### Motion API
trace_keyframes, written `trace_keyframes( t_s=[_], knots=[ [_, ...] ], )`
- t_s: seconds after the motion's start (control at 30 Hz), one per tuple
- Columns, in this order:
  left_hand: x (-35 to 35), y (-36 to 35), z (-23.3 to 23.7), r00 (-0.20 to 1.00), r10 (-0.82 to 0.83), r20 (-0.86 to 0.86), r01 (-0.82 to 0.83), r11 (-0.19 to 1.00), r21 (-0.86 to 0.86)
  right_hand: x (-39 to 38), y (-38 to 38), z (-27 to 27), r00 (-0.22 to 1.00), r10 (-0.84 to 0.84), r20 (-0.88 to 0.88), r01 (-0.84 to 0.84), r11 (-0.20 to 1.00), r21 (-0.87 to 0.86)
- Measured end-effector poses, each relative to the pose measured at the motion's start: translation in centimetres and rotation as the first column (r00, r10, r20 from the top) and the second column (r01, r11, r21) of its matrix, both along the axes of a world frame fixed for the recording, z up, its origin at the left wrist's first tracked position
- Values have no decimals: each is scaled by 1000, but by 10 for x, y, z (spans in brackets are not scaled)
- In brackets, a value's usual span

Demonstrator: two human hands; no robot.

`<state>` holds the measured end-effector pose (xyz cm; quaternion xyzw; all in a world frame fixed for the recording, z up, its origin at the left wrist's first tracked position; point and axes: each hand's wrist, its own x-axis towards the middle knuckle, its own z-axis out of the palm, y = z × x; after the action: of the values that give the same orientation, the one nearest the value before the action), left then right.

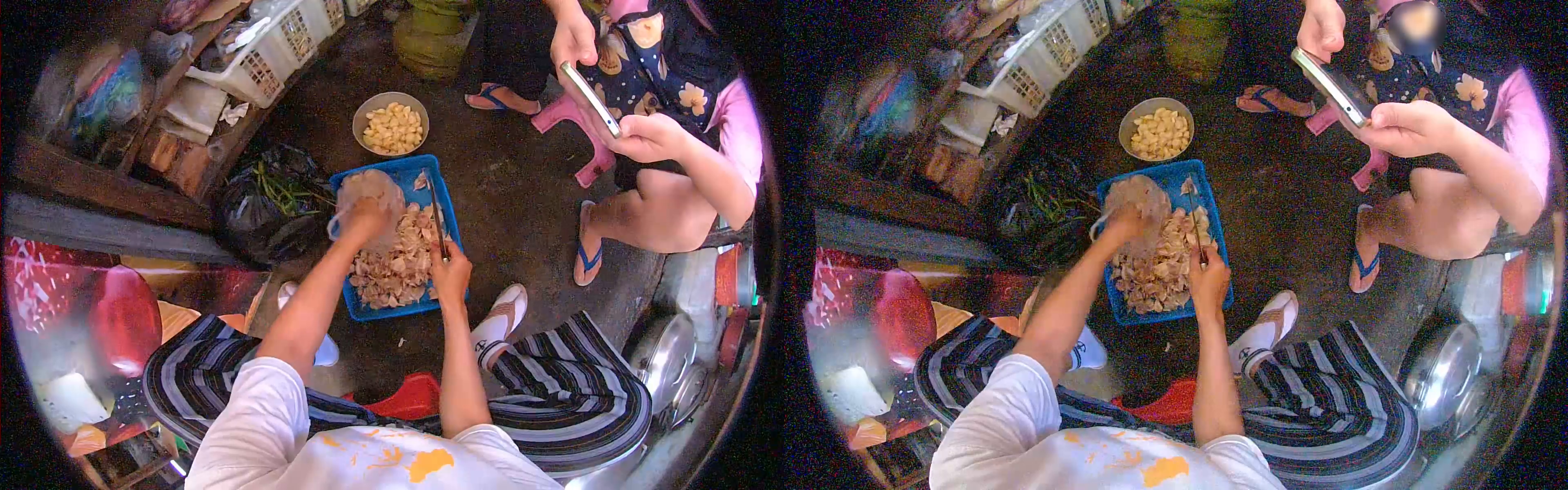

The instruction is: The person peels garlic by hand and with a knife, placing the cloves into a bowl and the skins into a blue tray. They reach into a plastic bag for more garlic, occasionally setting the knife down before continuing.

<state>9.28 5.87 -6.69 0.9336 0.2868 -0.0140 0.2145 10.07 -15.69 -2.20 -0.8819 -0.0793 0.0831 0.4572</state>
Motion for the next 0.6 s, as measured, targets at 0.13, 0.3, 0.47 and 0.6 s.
trace_keyframes(
  t_s=[0.13, 0.3, 0.47, 0.6],
  knots=[
    [-17, -37, -18, 997, -15, 80, 33, 972, -234, -4, 2, -3, 996, 9, 85, -8, 1000, -10],
    [-40, -76, -40, 838, -138, 528, 268, 947, -178, -5, 2, 6, 999, 43, 33, -42, 999, -31],
    [-46, -63, -15, 864, -189, 467, 219, 976, -10, -6, 2, 14, 999, 49, -9, -50, 997, -51],
    [-25, -27, -6, 907, 10, 422, 74, 981, -182, -6, 2, 10, 999, 47, 3, -47, 999, -1]
  ],
)
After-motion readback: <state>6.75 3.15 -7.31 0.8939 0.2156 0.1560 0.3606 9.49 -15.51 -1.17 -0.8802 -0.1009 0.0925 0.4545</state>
